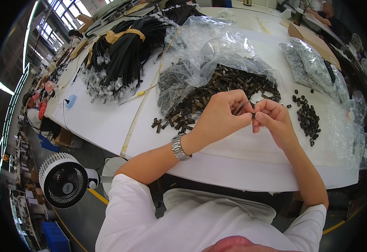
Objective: Assembling zipper sliders and pullers using tweezers at a workshop table.
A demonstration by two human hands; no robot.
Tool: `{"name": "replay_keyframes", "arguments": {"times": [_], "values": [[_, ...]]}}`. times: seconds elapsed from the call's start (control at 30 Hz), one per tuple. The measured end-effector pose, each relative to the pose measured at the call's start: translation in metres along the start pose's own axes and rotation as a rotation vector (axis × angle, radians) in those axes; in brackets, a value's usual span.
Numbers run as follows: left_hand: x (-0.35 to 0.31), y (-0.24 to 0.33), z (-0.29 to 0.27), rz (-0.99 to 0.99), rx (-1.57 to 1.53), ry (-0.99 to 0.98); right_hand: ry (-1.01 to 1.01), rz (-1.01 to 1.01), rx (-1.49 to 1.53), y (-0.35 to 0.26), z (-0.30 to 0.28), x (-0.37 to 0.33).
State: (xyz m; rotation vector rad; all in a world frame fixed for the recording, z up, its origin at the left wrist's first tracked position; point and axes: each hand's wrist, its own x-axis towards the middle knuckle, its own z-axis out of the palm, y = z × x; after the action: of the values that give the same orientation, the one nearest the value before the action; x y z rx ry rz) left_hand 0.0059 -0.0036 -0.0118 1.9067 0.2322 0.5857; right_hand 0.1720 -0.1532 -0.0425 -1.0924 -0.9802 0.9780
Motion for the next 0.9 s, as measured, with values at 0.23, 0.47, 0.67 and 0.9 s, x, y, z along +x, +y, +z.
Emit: {"name": "replay_keyframes", "arguments": {"times": [0.23,0.47,0.67,0.9], "values": [[0.001,0.005,-0.011,-0.256,-0.506,-0.224,-0.1,0.108,0.226,-0.001,0.0,-0.004],[-0.004,0.005,-0.007,-0.018,0.056,-0.087,0.098,-0.102,-0.288,-0.015,0.014,-0.01],[0.001,-0.001,-0.005,-0.103,-0.053,-0.14,0.052,-0.155,-0.422,-0.013,0.009,-0.014],[0.012,-0.008,-0.023,-0.423,-0.603,-0.271,-0.045,0.042,-0.023,-0.009,-0.001,0.001]]}}
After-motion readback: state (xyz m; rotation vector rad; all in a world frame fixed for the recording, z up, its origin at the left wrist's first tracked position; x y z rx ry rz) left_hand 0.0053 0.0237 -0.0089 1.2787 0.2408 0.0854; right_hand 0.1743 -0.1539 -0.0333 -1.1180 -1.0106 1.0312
